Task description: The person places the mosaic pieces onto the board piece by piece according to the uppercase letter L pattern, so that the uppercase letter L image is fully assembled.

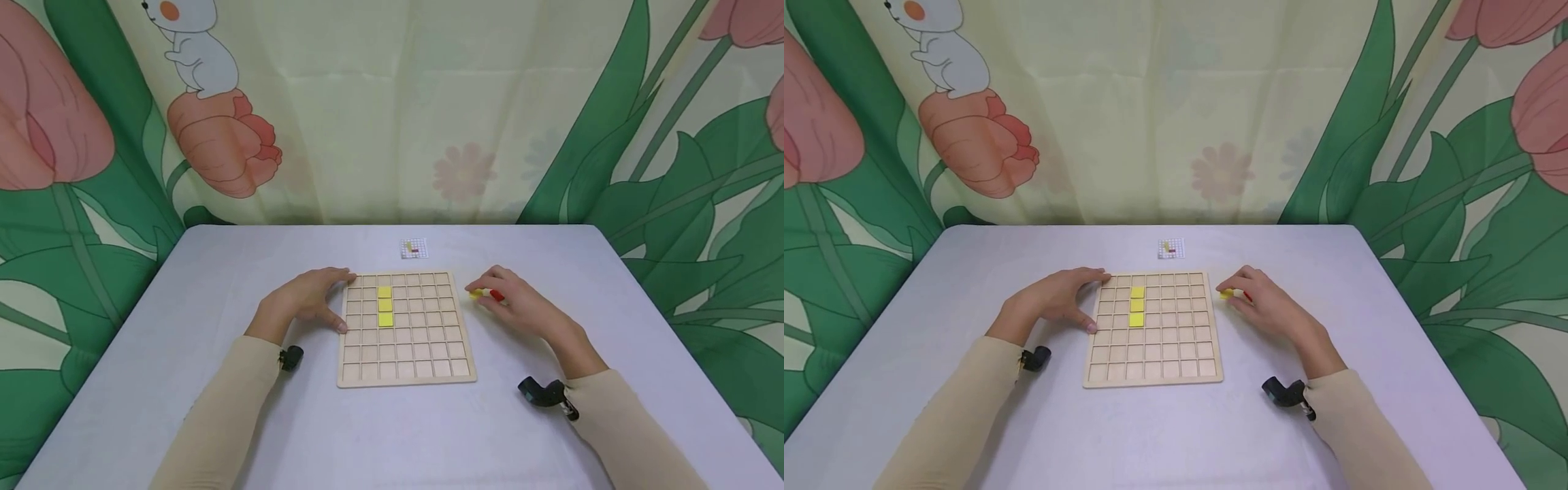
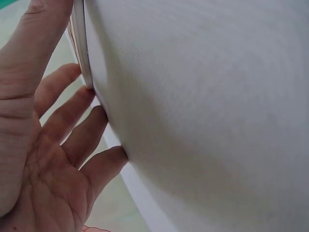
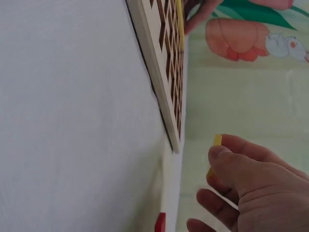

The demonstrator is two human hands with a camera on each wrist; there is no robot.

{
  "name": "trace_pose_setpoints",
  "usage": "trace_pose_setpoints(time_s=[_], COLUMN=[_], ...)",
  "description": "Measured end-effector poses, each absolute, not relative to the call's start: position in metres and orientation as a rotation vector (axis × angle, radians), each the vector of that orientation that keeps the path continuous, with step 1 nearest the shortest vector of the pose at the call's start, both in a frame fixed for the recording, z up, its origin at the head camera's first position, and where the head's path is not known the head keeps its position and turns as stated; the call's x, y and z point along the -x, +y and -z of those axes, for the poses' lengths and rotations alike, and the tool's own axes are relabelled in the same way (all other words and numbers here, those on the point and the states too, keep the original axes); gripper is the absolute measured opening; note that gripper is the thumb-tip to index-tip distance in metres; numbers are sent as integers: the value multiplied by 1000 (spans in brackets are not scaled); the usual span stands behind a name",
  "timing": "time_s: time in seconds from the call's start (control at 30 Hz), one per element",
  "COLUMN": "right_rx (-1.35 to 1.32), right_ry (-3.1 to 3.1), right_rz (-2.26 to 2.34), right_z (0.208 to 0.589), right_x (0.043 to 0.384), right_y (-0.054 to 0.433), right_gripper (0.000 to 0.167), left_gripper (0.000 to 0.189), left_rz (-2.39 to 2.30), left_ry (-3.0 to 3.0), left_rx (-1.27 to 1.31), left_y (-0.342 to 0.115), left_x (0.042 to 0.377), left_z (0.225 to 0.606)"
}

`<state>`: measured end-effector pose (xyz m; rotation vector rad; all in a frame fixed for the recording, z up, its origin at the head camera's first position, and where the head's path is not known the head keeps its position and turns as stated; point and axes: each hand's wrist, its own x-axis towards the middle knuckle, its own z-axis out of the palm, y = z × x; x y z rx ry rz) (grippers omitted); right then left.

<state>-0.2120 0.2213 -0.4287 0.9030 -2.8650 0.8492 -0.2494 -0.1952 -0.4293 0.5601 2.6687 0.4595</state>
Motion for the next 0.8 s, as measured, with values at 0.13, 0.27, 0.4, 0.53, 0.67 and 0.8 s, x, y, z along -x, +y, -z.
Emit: trace_pose_setpoints(time_s=[0.13, 0.27, 0.4, 0.53, 0.67, 0.8], right_rx=[-941, -957, -981, -1025, -1052, -1062], right_ry=[-2847, -2845, -2850, -2826, -2815, -2832], right_rz=[-891, -884, -880, -924, -947, -972], right_z=[431, 431, 431, 428, 423, 422], right_x=[215, 216, 218, 220, 222, 222], right_y=[213, 207, 200, 191, 182, 172], right_gripper=[25, 26, 26, 26, 26, 26], left_gripper=[116, 117, 116, 116, 117, 117], left_rz=[-458, -466, -460, -455, -457, -464], left_ry=[2666, 2663, 2666, 2670, 2669, 2666], left_rx=[-548, -541, -550, -547, -544, -549], left_y=[-196, -196, -196, -195, -194, -194], left_x=[248, 246, 246, 247, 248, 249], left_z=[430, 431, 430, 428, 427, 428])
